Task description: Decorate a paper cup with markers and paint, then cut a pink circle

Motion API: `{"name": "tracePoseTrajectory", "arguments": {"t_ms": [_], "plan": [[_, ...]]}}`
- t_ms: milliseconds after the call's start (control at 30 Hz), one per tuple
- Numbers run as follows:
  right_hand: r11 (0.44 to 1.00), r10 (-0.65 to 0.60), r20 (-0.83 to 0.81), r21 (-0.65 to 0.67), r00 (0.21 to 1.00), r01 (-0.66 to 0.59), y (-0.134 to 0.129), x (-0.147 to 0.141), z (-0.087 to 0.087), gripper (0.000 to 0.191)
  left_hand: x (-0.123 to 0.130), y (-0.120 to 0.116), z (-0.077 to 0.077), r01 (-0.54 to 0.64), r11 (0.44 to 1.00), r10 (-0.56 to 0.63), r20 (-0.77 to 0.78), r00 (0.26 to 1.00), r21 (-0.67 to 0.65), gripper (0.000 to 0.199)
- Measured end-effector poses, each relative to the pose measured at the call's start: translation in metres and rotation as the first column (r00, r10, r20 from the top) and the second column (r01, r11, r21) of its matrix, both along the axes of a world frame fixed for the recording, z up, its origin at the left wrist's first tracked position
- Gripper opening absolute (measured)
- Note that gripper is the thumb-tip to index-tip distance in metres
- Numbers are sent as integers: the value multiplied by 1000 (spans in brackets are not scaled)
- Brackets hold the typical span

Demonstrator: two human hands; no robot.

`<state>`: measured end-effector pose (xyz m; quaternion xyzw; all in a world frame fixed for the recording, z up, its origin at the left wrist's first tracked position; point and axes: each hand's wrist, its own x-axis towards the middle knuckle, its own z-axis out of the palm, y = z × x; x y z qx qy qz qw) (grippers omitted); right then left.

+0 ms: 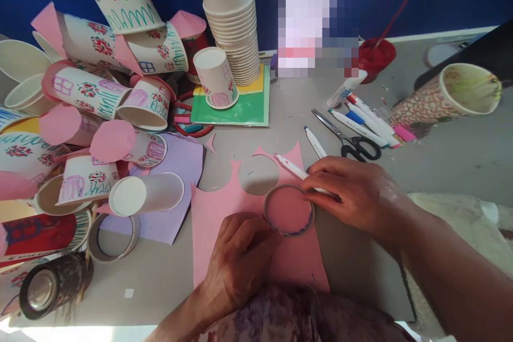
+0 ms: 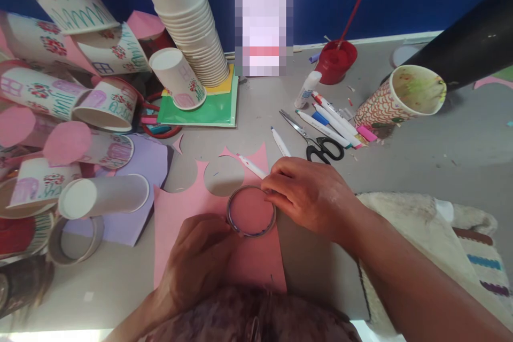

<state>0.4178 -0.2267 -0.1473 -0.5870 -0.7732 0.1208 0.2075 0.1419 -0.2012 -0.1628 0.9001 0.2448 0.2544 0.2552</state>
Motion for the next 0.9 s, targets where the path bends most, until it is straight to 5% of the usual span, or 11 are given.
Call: {"name": "tracePoseTrajectory", "arguments": {"t_ms": [267,600,900], "plan": [[1000,5,-10,-16,1000,-5,1,0,1,8,3,3,3,-2,1000,2,-5,1000,20,31],[985,-103,-297,101,949,139,7,10,12,7,0,3,1,15,1000,-15,-12,1000,24,34],[979,-202,-393,-47,897,200,9,14,18,11,-4,5,-6,17,993,-10,-68,998,114,32]]}}
